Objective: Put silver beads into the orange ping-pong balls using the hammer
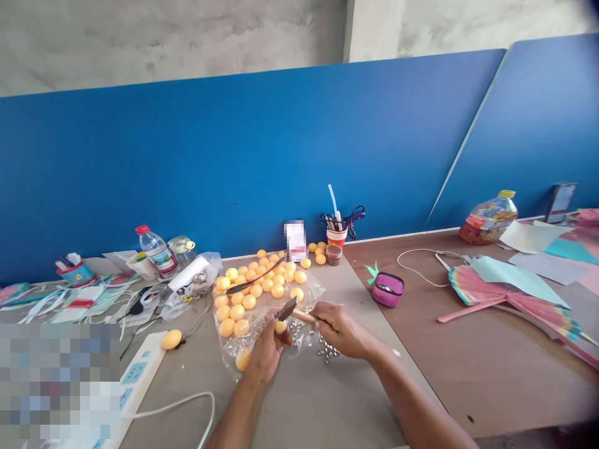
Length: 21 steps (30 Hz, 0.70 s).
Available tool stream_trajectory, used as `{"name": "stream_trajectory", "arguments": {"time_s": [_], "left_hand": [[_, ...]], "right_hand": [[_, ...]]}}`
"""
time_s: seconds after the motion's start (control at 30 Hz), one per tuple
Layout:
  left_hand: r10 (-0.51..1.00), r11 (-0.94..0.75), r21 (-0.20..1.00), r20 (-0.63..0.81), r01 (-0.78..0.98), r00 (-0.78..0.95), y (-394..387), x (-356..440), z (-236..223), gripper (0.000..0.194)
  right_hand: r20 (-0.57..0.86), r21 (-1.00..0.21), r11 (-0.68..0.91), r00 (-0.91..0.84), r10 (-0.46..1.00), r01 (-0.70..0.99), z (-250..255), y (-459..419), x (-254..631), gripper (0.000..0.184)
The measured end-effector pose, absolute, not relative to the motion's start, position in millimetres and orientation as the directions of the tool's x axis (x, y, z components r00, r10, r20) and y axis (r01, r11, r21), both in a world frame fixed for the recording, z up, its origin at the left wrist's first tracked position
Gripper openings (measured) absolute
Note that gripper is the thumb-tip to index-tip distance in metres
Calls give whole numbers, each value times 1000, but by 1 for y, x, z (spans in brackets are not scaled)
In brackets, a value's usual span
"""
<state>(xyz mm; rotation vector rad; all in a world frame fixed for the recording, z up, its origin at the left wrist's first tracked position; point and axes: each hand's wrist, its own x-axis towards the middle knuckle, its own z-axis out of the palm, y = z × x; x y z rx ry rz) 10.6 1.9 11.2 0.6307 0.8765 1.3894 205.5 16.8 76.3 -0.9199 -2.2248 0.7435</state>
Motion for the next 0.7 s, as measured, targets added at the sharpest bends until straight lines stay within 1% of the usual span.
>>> {"name": "stream_trajectory", "arguments": {"time_s": [0.17,0.33,0.47,0.6,0.7], "left_hand": [[981,135,837,-188,-530,-47,2,13,9,50],[988,91,838,-143,-538,-56,1,14,7,49],[983,107,830,-173,-547,-69,2,14,7,48],[989,87,828,-138,-554,-50,3,14,7,46],[988,109,816,-152,-567,-29,2,14,9,47]], "right_hand": [[261,-647,576,-565,783,499,71,18,203,19],[316,-658,592,-543,778,465,69,18,203,19],[270,-647,581,-564,780,494,69,17,203,19],[336,-645,600,-529,779,475,68,17,202,19],[312,-631,600,-548,776,491,67,17,201,18]]}}
